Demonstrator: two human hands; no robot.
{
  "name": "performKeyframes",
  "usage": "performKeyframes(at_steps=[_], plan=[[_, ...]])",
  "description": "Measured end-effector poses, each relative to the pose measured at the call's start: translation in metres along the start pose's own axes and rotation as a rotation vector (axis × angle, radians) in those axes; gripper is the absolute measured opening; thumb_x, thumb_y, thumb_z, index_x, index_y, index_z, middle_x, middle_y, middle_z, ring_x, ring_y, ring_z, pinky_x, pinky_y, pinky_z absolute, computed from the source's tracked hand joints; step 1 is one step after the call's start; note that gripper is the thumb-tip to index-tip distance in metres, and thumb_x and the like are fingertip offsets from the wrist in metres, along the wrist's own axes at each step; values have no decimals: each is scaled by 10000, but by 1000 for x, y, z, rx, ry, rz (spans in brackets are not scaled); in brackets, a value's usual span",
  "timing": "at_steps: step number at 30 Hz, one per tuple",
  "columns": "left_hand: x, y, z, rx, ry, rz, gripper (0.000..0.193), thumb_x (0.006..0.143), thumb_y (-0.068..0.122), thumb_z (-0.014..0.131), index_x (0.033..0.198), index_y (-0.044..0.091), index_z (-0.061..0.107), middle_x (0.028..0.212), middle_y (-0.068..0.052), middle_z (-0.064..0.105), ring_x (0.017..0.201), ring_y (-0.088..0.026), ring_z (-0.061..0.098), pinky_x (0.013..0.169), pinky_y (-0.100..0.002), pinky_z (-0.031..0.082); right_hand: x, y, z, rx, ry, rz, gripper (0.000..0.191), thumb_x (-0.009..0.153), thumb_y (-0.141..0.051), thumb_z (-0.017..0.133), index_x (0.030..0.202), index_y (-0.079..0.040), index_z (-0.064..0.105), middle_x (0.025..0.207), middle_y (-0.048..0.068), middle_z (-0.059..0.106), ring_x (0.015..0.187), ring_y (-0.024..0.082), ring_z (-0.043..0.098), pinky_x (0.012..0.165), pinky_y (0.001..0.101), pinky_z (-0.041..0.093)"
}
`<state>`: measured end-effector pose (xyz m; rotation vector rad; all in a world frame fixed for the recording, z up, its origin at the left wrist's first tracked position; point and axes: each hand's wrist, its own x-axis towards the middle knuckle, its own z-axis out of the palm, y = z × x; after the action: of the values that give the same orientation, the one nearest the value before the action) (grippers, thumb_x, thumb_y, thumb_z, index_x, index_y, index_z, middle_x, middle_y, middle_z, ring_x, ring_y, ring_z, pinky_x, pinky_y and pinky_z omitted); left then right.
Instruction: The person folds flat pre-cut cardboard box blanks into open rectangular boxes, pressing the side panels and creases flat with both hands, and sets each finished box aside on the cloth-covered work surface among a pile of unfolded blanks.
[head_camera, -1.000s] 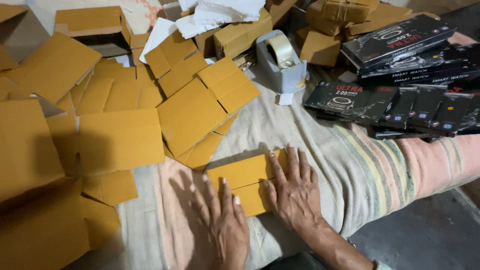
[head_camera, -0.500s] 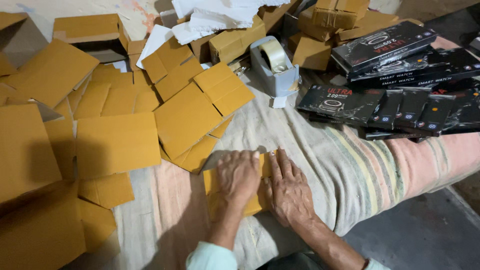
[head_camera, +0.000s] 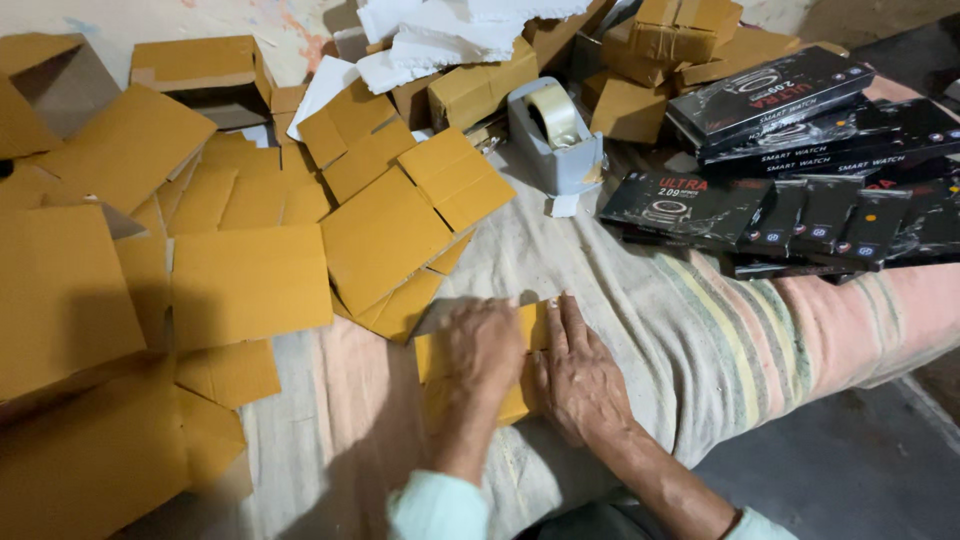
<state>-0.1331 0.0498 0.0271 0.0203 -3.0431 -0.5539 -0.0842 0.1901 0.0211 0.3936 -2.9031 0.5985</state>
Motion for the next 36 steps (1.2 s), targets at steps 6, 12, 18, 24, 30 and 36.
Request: performKeyframes(at_steps=[6,12,18,24,30,36], plan=[[7,0,3,4,-13,72,494,1070,349,312,1117,61,712,1185,-182,694,1106,-377,627,1058,-571,391,0,1,0,41,-61,62,708,971,-287,500,1539,48,245,1618,275,224,1363,434,400,1129,445,336],[-19,-80,-12,40,141,-132,453,1034,352,371,1140,67,706,1193,-182,694,1123,-391,611,1021,-558,405,0,1,1,19,-32,18,721,950,-256,519,1534,72,250,1608,282,256,1367,429,400,1148,448,324],[-21,-53,-14,129,137,-67,434,1049,351,375,1145,75,696,1188,-162,671,1154,-381,567,1027,-559,396,1,0,3,-78,32,-16,770,884,-275,566,1512,65,278,1579,270,290,1433,425,323,1151,487,288],[-27,-39,-13,13,144,-81,407,1062,343,379,1125,70,675,1144,-180,644,1109,-354,578,941,-534,455,1,0,1,-131,60,-34,733,898,-285,555,1505,57,329,1563,267,333,1443,455,288,1146,563,241],[-31,-65,-4,-67,154,-112,352,1045,316,418,1076,71,668,1099,-175,677,1075,-384,621,973,-507,473,37,-21,14,-377,76,-170,624,749,-266,608,1303,20,583,1422,265,520,1385,456,399,1152,629,223],[-25,-79,0,-187,246,-66,326,1003,245,425,1127,35,642,1152,-233,655,1063,-428,617,915,-514,483,88,-57,45,-40,-146,-279,319,985,-331,537,968,-46,680,945,192,721,868,378,699,827,478,532]])
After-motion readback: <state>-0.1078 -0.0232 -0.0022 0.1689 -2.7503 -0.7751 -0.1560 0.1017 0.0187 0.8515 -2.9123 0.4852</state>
